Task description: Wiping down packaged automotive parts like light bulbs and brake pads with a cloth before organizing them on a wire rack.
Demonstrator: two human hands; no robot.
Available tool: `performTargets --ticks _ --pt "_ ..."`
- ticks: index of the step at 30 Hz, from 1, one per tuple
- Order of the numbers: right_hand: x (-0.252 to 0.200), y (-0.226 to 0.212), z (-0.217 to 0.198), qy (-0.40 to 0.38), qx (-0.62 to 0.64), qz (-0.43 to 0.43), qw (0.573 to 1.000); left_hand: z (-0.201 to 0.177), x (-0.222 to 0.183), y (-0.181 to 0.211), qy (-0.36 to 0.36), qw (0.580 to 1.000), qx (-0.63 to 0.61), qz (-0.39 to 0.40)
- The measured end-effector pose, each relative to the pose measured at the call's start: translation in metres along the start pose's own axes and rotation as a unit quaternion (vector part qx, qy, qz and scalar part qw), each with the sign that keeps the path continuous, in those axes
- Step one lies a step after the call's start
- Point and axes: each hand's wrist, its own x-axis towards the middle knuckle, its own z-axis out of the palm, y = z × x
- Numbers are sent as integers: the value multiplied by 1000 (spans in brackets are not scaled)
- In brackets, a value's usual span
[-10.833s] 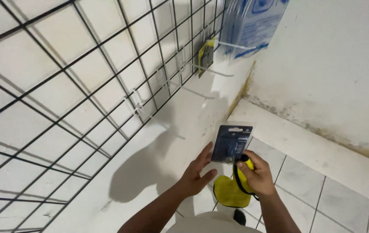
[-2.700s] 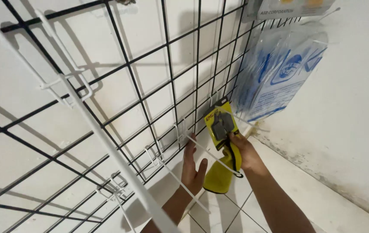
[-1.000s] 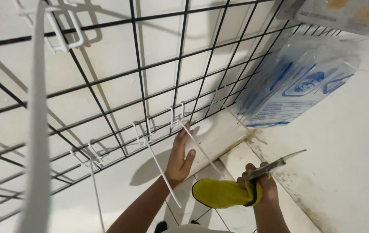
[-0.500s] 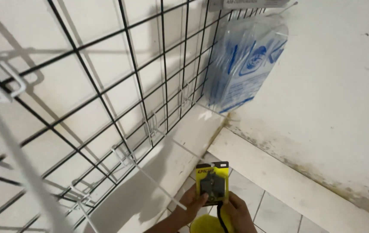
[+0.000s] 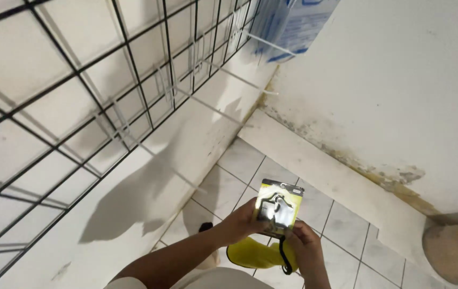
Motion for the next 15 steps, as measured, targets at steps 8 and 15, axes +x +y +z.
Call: performTargets --ticks 8,15 --pt "-82 -2 23 11 -69 48 996 17 -84 13 15 983 178 36" --pt "-94 -9 104 -17 -125 7 992 -8 -165 56 85 980 152 100"
